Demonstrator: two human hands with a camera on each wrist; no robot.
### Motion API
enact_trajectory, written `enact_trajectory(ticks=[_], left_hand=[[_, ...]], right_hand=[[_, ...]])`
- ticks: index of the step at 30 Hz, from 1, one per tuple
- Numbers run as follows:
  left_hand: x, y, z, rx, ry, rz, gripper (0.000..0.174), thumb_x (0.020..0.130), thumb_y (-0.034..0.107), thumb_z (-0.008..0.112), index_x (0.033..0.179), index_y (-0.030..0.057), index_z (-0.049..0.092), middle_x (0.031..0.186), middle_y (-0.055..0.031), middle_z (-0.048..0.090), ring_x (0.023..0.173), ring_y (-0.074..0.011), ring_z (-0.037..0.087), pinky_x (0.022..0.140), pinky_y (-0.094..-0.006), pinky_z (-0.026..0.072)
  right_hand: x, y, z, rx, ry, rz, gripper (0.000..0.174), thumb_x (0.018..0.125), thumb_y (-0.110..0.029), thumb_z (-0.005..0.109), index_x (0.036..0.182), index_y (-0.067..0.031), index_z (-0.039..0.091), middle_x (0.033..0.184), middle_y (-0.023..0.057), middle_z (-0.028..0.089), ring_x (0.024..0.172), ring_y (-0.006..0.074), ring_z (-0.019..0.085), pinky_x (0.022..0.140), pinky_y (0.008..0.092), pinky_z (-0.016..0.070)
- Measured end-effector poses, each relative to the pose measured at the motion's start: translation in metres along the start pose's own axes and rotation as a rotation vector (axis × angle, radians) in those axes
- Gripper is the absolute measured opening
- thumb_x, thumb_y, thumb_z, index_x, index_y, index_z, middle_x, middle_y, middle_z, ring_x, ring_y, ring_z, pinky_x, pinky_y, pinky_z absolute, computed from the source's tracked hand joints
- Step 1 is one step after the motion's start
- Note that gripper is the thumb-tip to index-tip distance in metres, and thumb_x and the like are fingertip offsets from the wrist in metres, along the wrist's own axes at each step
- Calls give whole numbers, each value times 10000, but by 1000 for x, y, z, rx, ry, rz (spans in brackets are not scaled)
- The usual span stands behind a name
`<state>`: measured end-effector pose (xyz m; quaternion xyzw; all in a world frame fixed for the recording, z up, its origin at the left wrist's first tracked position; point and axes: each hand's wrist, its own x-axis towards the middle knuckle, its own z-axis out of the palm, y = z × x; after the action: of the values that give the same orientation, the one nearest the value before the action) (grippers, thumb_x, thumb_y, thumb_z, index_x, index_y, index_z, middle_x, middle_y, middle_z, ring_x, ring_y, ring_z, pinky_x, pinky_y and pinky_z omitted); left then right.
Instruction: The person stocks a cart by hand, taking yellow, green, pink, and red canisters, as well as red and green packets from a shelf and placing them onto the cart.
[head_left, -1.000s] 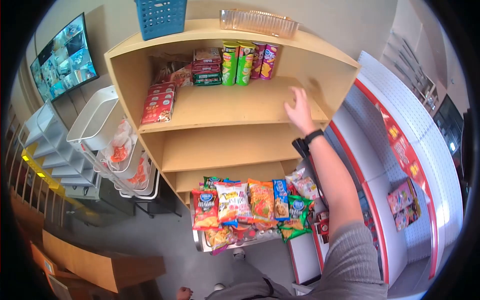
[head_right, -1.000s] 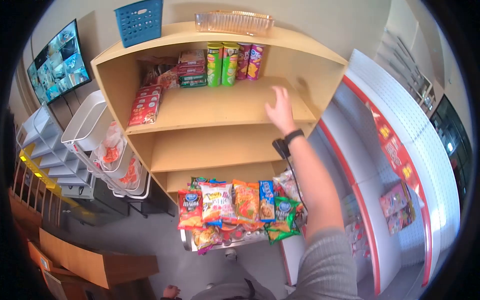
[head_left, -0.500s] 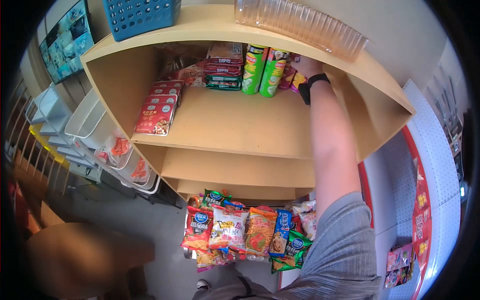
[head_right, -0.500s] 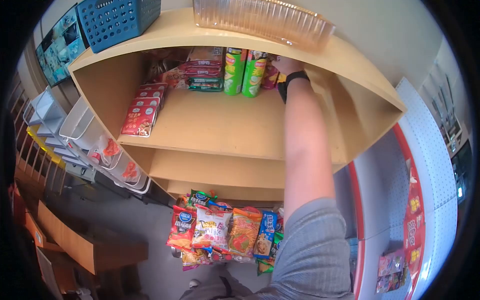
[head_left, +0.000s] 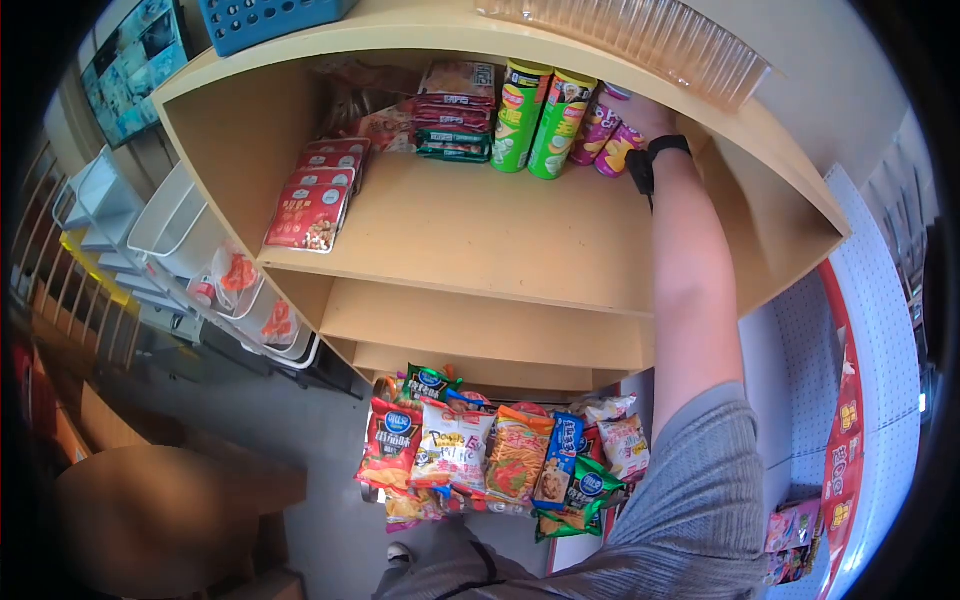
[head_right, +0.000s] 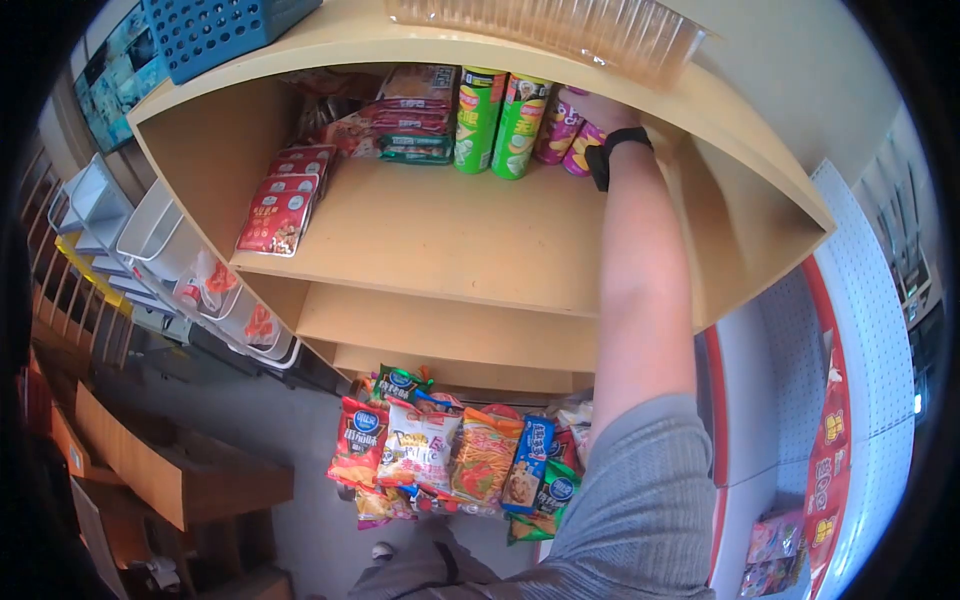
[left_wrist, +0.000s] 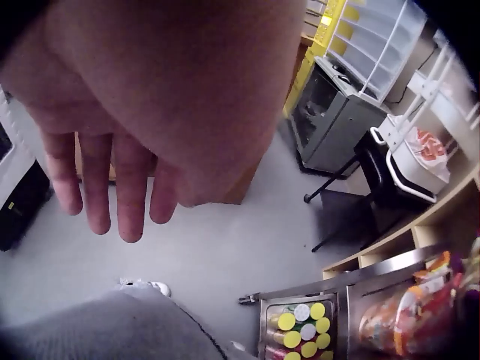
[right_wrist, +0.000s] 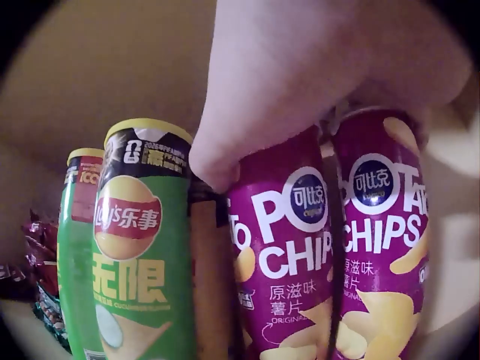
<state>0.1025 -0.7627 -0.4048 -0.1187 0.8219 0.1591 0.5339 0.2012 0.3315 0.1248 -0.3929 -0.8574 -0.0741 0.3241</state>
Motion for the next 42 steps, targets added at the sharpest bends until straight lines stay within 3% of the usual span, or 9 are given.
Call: enact_trajectory(ticks=[4, 19, 25, 27, 30, 32, 36, 40, 42], left_hand=[[0, 3, 6, -270, 78, 5, 369, 1003, 288, 516, 1219, 31, 671, 1053, -125, 749, 927, -267, 684, 791, -434, 569], [0, -8, 11, -152, 36, 78, 401, 1012, 312, 517, 1249, 21, 659, 1074, -144, 749, 897, -277, 694, 748, -448, 582], [10, -3, 5, -169, 20, 65, 374, 1005, 305, 555, 1249, 45, 666, 1038, -135, 754, 872, -255, 698, 726, -418, 587], [10, -5, 4, -129, 38, 65, 374, 1004, 309, 564, 1253, 50, 666, 1043, -132, 754, 875, -255, 698, 729, -415, 591], [30, 0, -3, -149, 50, 137, 394, 996, 329, 572, 1270, 63, 666, 1042, -143, 753, 863, -250, 697, 725, -429, 592], [38, 6, -11, -389, 22, 174, 232, 963, 190, 592, 972, -27, 670, 842, -152, 728, 746, -238, 724, 608, -376, 570], [37, 20, -23, -469, 92, 281, 177, 962, 153, 598, 912, -9, 647, 776, -149, 698, 671, -234, 692, 544, -360, 543], [15, 63, -52, -417, 329, 488, 205, 973, 152, 558, 888, 0, 665, 712, -79, 673, 586, -135, 612, 507, -293, 480], [1, 92, -71, -445, 401, 693, 215, 994, 169, 561, 898, 1, 655, 708, -59, 658, 604, -113, 596, 531, -279, 477]], right_hand=[[-7, 2, -2, 41, 44, -23, 713, 790, -515, 822, 1336, -87, 658, 1309, 173, 690, 1225, 331, 650, 1053, 420, 494], [-15, 9, -21, 65, 10, -63, 792, 795, -565, 824, 1361, -45, 630, 1298, 186, 690, 1223, 317, 653, 1065, 396, 482], [-28, 20, -25, 146, 54, -77, 633, 805, -520, 820, 1264, -105, 689, 1235, 148, 719, 1139, 317, 679, 989, 425, 522], [-35, 9, -38, 121, -10, -51, 783, 776, -583, 822, 1330, -59, 645, 1278, 203, 694, 1225, 355, 649, 1052, 425, 495], [-45, 7, -34, -49, 99, 21, 785, 764, -614, 812, 1311, -71, 665, 1281, 213, 689, 1219, 366, 649, 1054, 434, 493], [-54, 8, -39, -45, 125, 39, 771, 764, -625, 804, 1289, -75, 679, 1283, 219, 685, 1222, 371, 646, 1056, 438, 493], [-83, 17, -48, -74, 255, 100, 761, 748, -608, 823, 1248, -50, 686, 1264, 199, 688, 1158, 365, 664, 997, 454, 521], [-132, 4, -82, 91, 237, 170, 743, 749, -625, 816, 1197, -41, 711, 1247, 204, 691, 1147, 355, 668, 989, 448, 520], [-157, -6, -99, 157, 287, 225, 655, 786, -526, 845, 1180, -18, 719, 1108, 170, 721, 1004, 270, 708, 914, 365, 537]])
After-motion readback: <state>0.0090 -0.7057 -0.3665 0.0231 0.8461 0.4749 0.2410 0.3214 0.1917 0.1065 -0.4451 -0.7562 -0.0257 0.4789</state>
